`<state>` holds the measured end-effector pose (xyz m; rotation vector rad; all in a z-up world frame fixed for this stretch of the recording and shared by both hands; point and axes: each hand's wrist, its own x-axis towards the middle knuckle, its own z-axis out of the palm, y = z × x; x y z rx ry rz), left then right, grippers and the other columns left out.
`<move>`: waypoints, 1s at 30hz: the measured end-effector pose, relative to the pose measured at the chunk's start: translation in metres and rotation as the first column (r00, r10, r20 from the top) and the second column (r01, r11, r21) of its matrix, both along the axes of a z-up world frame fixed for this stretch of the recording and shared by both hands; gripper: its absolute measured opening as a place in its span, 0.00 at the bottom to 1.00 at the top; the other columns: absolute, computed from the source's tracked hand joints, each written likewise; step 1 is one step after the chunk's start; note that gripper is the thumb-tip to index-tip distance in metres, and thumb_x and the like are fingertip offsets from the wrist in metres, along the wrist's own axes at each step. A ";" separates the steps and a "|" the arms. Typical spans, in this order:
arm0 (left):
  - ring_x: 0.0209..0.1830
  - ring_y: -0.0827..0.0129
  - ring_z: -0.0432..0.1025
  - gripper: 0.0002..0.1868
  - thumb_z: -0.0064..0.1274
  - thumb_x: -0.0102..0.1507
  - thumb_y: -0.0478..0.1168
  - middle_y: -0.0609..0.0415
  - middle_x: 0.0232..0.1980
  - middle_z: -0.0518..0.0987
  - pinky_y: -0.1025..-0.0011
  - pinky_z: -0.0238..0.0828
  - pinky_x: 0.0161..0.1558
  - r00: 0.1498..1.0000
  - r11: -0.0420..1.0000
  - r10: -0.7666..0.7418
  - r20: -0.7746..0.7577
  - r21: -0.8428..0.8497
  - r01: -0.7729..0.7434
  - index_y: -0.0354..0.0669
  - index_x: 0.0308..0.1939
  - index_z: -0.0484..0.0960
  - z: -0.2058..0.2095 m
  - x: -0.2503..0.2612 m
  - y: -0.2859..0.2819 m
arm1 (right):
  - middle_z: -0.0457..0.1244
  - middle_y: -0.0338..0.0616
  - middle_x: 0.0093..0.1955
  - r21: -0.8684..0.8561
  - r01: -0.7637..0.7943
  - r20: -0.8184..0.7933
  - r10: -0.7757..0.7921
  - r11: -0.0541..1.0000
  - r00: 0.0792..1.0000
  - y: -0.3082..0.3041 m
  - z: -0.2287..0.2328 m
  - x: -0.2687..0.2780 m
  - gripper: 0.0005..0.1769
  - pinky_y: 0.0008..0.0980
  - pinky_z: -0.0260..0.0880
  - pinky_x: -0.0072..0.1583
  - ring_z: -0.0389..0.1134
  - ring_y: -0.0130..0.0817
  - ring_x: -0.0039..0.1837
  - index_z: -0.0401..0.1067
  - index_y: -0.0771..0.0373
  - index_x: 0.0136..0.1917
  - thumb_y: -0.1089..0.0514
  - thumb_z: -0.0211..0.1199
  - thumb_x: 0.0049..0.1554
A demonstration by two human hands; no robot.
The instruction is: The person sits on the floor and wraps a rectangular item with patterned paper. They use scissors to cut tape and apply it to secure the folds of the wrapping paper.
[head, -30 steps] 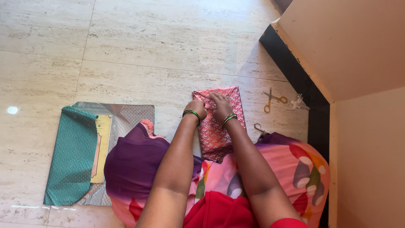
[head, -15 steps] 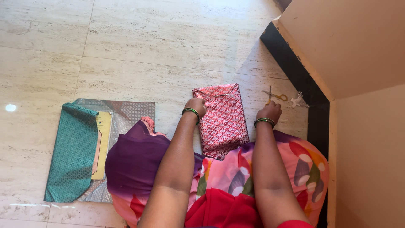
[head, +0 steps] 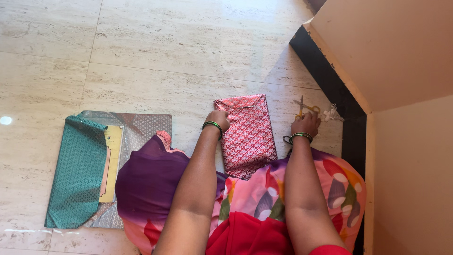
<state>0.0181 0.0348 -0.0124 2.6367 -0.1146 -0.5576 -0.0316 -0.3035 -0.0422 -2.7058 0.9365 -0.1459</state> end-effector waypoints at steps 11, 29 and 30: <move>0.56 0.52 0.76 0.16 0.53 0.60 0.42 0.44 0.54 0.82 0.58 0.70 0.61 1.000 0.999 0.026 0.012 -0.030 -0.025 0.54 0.51 0.86 -0.005 0.001 0.001 | 0.56 0.57 0.73 -0.227 -0.205 0.223 0.256 0.952 0.940 -0.022 -0.030 0.013 0.37 0.53 0.62 0.66 0.55 0.58 0.72 0.68 0.63 0.70 0.57 0.69 0.47; 0.58 0.53 0.75 0.19 0.52 0.61 0.42 0.46 0.57 0.81 0.59 0.70 0.62 0.998 0.997 0.063 -0.004 -0.049 -0.064 0.57 0.55 0.85 -0.001 -0.005 0.000 | 0.55 0.60 0.68 0.093 0.115 0.098 -0.124 0.989 0.987 -0.027 -0.016 0.001 0.44 0.47 0.63 0.66 0.57 0.59 0.68 0.68 0.73 0.64 0.50 0.83 0.42; 0.59 0.53 0.75 0.18 0.52 0.61 0.42 0.46 0.57 0.81 0.59 0.70 0.62 0.998 0.996 0.069 -0.001 -0.048 -0.069 0.57 0.55 0.85 -0.001 -0.003 0.000 | 0.56 0.61 0.67 0.088 0.137 0.107 -0.146 0.987 0.983 -0.026 -0.015 0.003 0.45 0.45 0.64 0.66 0.58 0.57 0.68 0.68 0.76 0.63 0.49 0.83 0.41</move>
